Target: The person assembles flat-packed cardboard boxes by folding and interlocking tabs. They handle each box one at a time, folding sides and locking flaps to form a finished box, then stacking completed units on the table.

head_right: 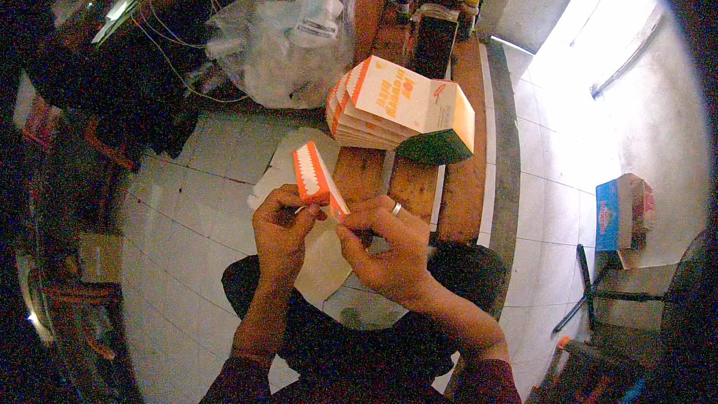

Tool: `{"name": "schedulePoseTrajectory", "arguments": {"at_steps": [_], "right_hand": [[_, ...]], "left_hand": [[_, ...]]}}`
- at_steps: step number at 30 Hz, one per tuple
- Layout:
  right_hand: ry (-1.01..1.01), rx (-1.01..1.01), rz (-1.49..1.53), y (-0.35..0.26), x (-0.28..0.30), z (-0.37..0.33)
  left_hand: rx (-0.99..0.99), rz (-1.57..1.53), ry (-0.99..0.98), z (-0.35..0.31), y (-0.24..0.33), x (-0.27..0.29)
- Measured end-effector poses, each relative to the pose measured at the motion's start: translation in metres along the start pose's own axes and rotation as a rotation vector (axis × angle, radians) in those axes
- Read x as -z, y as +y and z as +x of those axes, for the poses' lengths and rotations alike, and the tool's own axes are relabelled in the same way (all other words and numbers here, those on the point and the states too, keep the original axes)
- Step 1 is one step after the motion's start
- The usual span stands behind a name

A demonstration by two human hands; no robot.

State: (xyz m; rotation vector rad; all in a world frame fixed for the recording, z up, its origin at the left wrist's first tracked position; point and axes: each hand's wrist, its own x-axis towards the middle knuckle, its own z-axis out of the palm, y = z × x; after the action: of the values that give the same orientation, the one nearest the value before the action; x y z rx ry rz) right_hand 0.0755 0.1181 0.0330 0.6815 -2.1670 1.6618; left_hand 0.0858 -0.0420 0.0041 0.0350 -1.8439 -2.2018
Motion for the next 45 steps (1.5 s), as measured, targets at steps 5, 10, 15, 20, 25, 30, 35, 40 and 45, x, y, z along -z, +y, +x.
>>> {"name": "schedulePoseTrajectory", "arguments": {"at_steps": [5,10,15,20,25,30,35,40,45], "right_hand": [[0.024,0.052,-0.017,0.000,-0.007,-0.002],[0.064,0.097,-0.025,0.000,-0.008,-0.002],[0.090,0.153,-0.047,0.007,-0.012,-0.003],[0.122,0.141,-0.102,0.009,-0.015,-0.004],[0.167,0.161,-0.103,0.012,-0.019,-0.005],[0.145,0.137,-0.118,0.015,-0.020,-0.004],[0.127,0.164,-0.108,0.015,-0.019,-0.003],[0.128,0.123,-0.138,0.015,-0.019,-0.001],[0.082,0.079,-0.146,0.014,-0.016,-0.001]], "left_hand": [[-0.076,-0.019,0.024,-0.001,0.000,-0.005],[-0.031,0.018,0.033,-0.008,0.007,-0.011],[-0.158,0.212,0.061,-0.011,-0.002,-0.015],[-0.271,0.278,0.125,-0.016,-0.003,-0.021],[-0.348,0.339,0.148,-0.015,-0.005,-0.022],[-0.326,0.423,0.148,-0.014,-0.010,-0.019],[-0.325,0.439,0.165,-0.015,-0.008,-0.020],[-0.441,0.536,0.158,-0.011,-0.006,-0.019],[-0.384,0.567,0.065,-0.011,0.001,-0.010]]}}
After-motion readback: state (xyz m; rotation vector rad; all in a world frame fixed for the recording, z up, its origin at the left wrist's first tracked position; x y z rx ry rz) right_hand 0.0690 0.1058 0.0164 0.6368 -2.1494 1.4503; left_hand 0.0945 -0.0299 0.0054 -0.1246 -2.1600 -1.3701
